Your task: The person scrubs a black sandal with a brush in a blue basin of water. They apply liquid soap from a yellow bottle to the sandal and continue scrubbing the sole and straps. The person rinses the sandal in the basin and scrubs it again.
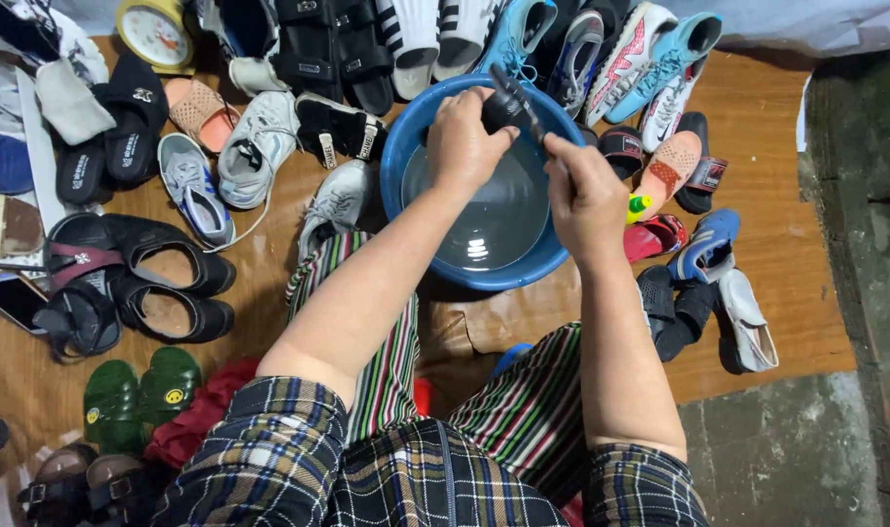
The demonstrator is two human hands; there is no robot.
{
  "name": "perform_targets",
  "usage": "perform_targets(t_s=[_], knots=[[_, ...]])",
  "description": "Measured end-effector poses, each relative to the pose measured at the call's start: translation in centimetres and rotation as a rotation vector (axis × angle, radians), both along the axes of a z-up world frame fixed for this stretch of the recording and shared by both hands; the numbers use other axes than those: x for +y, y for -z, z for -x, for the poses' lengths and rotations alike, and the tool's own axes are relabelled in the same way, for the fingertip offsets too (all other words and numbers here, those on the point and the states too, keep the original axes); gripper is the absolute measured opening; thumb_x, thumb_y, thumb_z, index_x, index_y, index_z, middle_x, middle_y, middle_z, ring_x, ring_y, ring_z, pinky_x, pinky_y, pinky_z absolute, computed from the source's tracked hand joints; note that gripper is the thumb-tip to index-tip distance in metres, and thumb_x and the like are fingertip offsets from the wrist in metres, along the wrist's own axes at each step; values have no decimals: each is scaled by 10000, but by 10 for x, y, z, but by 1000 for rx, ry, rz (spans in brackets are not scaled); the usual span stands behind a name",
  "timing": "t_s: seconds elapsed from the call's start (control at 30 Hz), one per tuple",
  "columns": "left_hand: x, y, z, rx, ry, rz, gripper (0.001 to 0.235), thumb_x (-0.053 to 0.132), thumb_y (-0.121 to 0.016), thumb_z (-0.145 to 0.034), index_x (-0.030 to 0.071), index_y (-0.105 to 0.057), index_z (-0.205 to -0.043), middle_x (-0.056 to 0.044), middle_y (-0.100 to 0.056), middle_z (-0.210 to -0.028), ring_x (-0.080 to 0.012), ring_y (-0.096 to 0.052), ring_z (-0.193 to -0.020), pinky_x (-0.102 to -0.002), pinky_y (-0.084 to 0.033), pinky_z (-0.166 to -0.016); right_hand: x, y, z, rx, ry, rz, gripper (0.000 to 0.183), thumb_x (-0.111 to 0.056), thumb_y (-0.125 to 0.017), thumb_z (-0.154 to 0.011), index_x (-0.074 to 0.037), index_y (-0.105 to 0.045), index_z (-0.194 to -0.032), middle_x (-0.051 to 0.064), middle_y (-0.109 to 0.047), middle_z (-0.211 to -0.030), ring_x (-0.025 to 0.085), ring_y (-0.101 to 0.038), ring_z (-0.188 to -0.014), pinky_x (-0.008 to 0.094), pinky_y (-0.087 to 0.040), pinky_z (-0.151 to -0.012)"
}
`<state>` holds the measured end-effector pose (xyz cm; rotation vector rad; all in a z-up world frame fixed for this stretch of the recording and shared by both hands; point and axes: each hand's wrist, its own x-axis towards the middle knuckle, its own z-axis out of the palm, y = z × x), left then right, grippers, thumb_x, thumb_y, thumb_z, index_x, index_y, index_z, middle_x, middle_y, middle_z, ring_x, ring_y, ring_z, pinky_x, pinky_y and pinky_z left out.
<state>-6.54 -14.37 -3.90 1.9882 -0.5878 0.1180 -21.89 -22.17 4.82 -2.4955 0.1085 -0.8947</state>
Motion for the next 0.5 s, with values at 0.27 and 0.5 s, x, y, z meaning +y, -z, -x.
perform_targets(t_s=[0.27,0.5], knots=[[13,-2,-4,-49,87,73,426,155,-856,-710,101,-654,-1081,-91,-717,-1029,-291,-668,-991,-406,-548,-886,-16,30,6,110,101,-64,303,120,-614,-922,0,-657,-1197,120,-682,-1048,229,-644,-804,324,-522,-724],[14,1,-10,-84,130,154,452,106,-845,-715,75,-624,-1108,-108,-710,-1049,-305,-672,-977,-401,-537,-907,0,27,7,94,87,-141,310,112,-631,-892,-1,-690,-1174,86,-701,-1031,175,-603,-731,287,-503,-679]])
